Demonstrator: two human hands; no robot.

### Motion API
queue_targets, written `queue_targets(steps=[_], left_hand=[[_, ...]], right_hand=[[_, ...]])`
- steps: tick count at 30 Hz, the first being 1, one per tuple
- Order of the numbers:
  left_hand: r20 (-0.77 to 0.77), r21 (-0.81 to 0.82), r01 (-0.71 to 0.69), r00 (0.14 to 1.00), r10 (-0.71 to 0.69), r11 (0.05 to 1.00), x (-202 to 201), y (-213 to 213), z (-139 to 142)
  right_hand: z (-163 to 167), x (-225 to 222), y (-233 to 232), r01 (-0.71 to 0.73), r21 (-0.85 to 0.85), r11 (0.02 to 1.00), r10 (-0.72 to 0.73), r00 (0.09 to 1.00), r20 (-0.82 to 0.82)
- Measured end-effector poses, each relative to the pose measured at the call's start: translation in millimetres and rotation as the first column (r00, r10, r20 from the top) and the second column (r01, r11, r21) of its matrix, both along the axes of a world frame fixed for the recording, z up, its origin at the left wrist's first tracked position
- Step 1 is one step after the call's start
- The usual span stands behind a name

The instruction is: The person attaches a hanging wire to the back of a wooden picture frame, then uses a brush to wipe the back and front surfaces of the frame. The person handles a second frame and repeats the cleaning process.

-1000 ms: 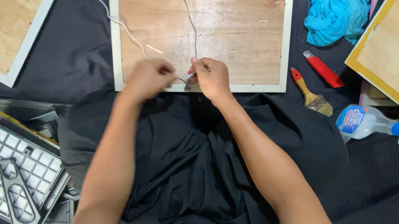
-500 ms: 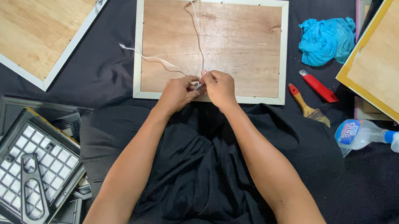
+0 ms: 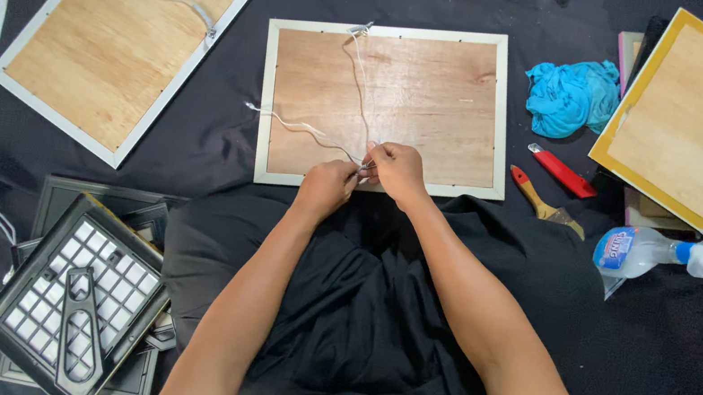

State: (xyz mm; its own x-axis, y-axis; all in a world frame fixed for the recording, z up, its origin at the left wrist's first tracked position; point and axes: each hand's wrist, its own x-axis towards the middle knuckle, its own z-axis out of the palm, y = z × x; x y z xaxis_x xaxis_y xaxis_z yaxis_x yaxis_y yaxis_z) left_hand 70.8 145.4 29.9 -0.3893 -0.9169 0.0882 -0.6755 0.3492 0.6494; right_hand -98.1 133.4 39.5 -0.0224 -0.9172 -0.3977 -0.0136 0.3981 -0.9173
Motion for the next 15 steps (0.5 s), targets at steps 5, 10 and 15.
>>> queue_targets(steps=[5, 10, 15], left_hand=[[-0.043, -0.049, -0.028, 0.999, 0.026, 0.998, 1.4, 7.2, 2.6], [-0.239, 0.074, -0.148, 0.957, 0.162, 0.986, 3.3, 3.5, -1.9], [-0.57, 0.787, 0.087, 0.481, 0.666, 0.611, 34.1, -21.7, 8.4]], right_hand=[[0.6, -0.8, 1.9, 0.042, 0.014, 0.999, -0.042, 0.999, 0.023], [0.0, -0.8, 0.9, 0.08, 0.072, 0.994, -0.082, 0.996, 0.025], [-3.4, -5.0, -1.5, 0.121, 0.115, 0.986, -0.123, 0.992, 0.006]])
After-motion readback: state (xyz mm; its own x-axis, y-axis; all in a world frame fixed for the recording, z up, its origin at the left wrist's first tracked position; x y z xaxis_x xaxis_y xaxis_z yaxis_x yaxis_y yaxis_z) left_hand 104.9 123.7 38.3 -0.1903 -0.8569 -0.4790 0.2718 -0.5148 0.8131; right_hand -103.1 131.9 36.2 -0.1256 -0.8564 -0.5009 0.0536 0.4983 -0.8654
